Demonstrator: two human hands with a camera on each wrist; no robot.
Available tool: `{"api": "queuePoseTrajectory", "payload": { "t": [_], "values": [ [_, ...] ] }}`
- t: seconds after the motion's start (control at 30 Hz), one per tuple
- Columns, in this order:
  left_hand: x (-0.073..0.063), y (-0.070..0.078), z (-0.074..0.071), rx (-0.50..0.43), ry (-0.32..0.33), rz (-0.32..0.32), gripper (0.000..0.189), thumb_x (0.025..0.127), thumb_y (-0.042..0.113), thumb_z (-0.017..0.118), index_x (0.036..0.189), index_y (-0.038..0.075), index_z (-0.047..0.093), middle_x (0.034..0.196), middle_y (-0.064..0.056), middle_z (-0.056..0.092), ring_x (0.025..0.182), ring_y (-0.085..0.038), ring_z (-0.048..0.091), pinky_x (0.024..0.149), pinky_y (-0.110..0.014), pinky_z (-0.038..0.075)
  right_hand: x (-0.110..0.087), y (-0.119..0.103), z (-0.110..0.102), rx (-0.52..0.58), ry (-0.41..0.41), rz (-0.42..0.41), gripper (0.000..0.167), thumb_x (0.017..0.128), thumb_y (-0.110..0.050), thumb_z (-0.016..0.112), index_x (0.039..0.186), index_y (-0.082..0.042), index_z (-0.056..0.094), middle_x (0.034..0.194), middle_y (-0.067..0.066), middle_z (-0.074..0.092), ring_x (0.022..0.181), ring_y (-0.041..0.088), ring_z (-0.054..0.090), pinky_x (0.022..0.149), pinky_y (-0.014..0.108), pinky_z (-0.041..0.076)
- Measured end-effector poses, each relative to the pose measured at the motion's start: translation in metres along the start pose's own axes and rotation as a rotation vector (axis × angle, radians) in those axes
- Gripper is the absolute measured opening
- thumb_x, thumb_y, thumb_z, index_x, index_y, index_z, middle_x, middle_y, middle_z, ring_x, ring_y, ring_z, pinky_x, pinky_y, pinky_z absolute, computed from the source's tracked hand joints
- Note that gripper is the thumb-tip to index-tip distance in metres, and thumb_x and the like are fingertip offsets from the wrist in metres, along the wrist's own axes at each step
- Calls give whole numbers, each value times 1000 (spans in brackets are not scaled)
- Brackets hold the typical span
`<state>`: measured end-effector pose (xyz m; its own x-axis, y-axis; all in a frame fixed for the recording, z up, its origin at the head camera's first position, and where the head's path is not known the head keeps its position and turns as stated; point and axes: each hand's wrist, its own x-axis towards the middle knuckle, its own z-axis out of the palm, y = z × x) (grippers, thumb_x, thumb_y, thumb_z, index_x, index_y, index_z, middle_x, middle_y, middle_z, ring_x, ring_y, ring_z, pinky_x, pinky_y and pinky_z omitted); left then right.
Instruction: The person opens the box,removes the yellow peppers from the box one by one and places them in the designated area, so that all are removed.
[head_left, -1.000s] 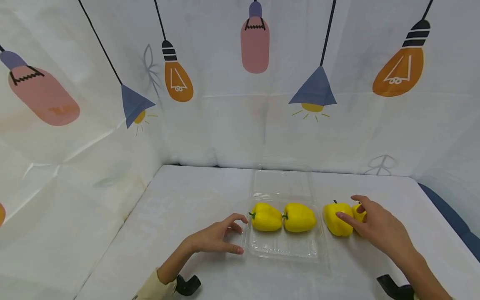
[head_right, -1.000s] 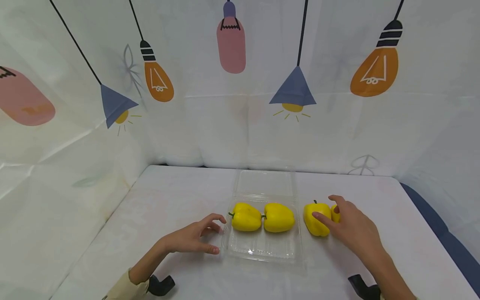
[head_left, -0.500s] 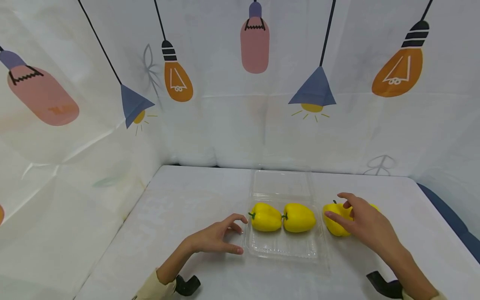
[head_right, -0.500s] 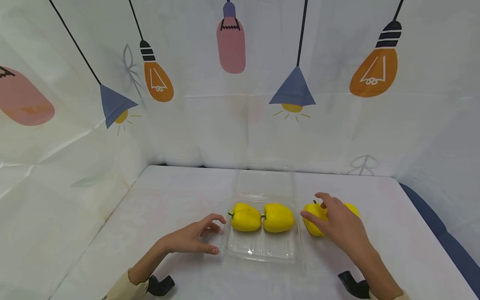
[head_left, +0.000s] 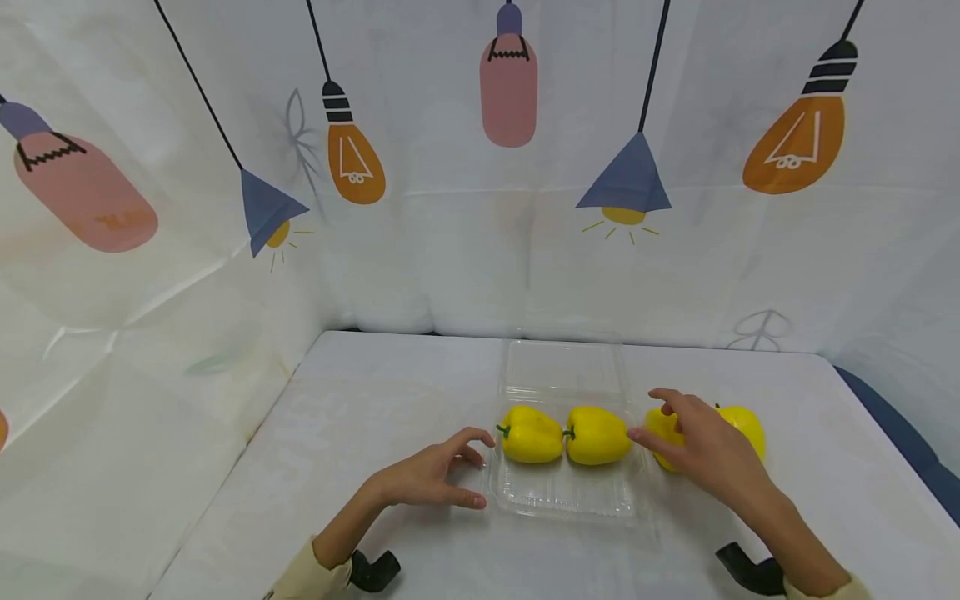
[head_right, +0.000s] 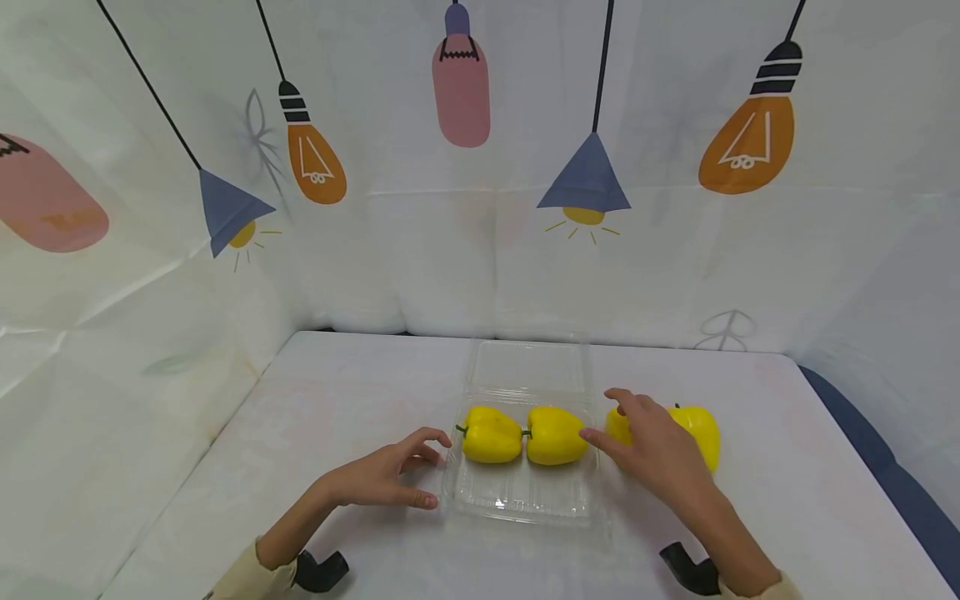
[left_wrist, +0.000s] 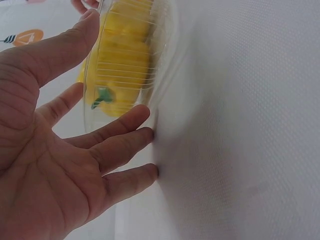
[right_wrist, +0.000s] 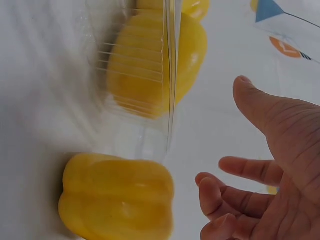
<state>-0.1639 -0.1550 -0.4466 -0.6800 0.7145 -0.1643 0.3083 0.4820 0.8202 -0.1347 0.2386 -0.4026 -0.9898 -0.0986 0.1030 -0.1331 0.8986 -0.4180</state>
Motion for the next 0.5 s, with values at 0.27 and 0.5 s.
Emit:
{"api": "queuePoseTrajectory", "payload": {
  "t": [0.27, 0.5],
  "values": [
    [0, 0, 1, -3, -2, 9, 70, 86, 36, 78, 141, 25, 35, 126, -2, 60, 122, -19, 53, 107, -53, 35, 1, -4, 5, 17, 3, -38, 84, 82, -73, 59, 134, -8, 53, 121, 17, 61, 97, 30, 60, 73, 49, 53],
    [1, -1, 0, -2, -3, -1, 72, 86, 37, 78, 142, 25, 35, 126, 0, 60, 122, -18, 52, 107, -51, 35, 4, -8, 12, 37, 11, -83, 77, 84, -66, 65, 135, -10, 54, 124, 14, 61, 100, 30, 59, 78, 51, 52]
  ]
}}
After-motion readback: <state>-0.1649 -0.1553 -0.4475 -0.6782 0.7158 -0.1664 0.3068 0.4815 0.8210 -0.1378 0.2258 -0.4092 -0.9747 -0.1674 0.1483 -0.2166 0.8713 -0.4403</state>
